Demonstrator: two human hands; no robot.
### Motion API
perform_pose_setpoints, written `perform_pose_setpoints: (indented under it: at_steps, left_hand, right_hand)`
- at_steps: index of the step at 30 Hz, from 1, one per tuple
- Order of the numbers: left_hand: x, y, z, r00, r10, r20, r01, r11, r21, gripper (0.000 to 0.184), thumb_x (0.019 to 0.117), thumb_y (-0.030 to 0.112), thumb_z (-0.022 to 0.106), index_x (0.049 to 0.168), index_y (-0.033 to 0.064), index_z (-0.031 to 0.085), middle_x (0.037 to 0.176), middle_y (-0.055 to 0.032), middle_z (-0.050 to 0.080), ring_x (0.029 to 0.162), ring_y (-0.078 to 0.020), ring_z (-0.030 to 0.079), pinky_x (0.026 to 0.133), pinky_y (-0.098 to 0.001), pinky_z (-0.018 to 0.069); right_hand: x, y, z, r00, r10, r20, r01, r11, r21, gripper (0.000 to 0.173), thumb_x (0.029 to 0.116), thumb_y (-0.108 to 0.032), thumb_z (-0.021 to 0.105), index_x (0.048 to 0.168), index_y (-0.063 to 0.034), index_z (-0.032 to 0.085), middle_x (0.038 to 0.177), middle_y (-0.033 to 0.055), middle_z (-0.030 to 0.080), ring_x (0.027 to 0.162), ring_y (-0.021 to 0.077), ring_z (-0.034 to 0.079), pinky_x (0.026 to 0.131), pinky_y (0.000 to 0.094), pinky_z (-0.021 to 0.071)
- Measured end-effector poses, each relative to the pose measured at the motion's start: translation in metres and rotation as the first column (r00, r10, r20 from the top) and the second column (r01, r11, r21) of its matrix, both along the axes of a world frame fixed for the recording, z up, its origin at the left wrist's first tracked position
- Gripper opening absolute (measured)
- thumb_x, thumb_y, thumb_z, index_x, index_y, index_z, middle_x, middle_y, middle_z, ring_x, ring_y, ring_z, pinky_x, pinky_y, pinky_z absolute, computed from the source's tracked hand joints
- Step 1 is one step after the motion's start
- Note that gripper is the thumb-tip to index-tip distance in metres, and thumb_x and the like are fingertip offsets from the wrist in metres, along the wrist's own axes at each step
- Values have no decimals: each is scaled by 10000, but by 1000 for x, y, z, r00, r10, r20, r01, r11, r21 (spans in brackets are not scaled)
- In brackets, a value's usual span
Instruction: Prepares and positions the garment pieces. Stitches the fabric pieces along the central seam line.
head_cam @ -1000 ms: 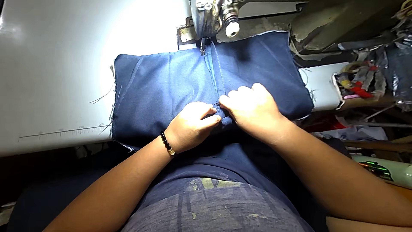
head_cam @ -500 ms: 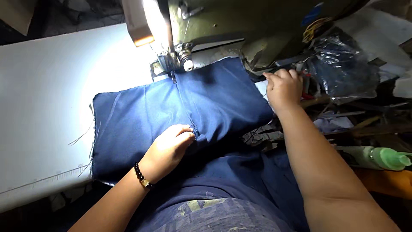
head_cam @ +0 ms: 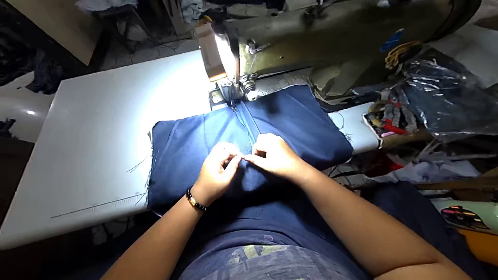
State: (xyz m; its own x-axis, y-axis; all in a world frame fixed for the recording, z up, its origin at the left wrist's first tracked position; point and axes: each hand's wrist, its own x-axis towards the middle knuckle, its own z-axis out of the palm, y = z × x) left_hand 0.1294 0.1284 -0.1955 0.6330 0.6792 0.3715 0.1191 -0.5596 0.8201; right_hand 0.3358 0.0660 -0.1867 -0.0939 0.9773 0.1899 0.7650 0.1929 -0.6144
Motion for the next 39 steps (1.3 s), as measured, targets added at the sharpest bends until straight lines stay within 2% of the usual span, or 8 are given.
perform_pose_setpoints:
  at_steps: [4,9,13,17,20,23,25,39]
  left_hand:
    - [18,28,16,984,-41,-173,92,951,297,188,956,143,638,982,54,802,1078,-73,757,1056,-154,699,949,-324,552]
    - [36,39,13,911,-187,-366,344,834,431,211,982,149,594,967,52,781,1018,-101,727,1017,-256,674,913,-418,534]
    - [44,32,11,874,-167,-456,400,781,480,215,999,95,506,882,16,668,900,-124,618,897,-294,642,726,-445,534]
    - [48,28,9,856,-171,-487,421,777,467,210,993,69,496,871,6,655,904,-131,604,896,-304,631,731,-448,532]
    - [47,26,4,886,-139,-441,365,797,481,190,988,94,525,902,29,682,975,-137,643,969,-308,641,794,-473,532]
    - [40,14,4,875,96,-475,126,901,415,316,993,305,626,1202,74,680,1299,-176,629,1233,-375,585,974,-603,455]
    - [37,10,3,827,212,-521,-2,927,374,491,972,446,633,1292,74,644,1340,-190,604,1279,-402,545,1009,-630,418]
    - [44,2,12,796,224,-563,-62,954,292,448,898,388,697,1189,48,674,1333,-181,578,1272,-390,515,989,-618,399]
  right_hand:
    - [-9,-16,-6,993,-111,-49,114,992,52,265,914,-288,707,761,-74,738,853,76,656,910,276,610,797,493,467]
    - [-7,-29,-11,985,-149,-85,158,981,110,225,928,-196,667,752,-64,710,923,69,660,941,239,601,844,424,480]
    - [-6,-32,-16,986,-132,-103,146,978,146,232,920,-182,640,718,-72,661,904,61,640,952,224,593,854,405,469]
    - [-7,-33,-17,987,-121,-104,134,982,132,255,910,-185,632,677,-82,630,909,55,619,975,226,571,863,405,452]
    - [-9,-33,-18,987,-139,-83,149,981,125,245,892,-192,630,671,-85,620,912,64,618,989,249,574,864,438,453]
    - [-13,-34,-16,985,-169,-45,173,978,119,225,873,-196,640,683,-77,653,932,75,619,987,276,571,844,467,453]
    - [-15,-34,-16,982,-186,-16,186,976,113,218,867,-209,640,695,-77,660,950,81,618,993,289,569,841,481,454]
    - [-9,-33,-15,988,-150,-37,153,983,105,232,881,-220,627,693,-85,651,944,73,612,987,277,560,850,477,435]
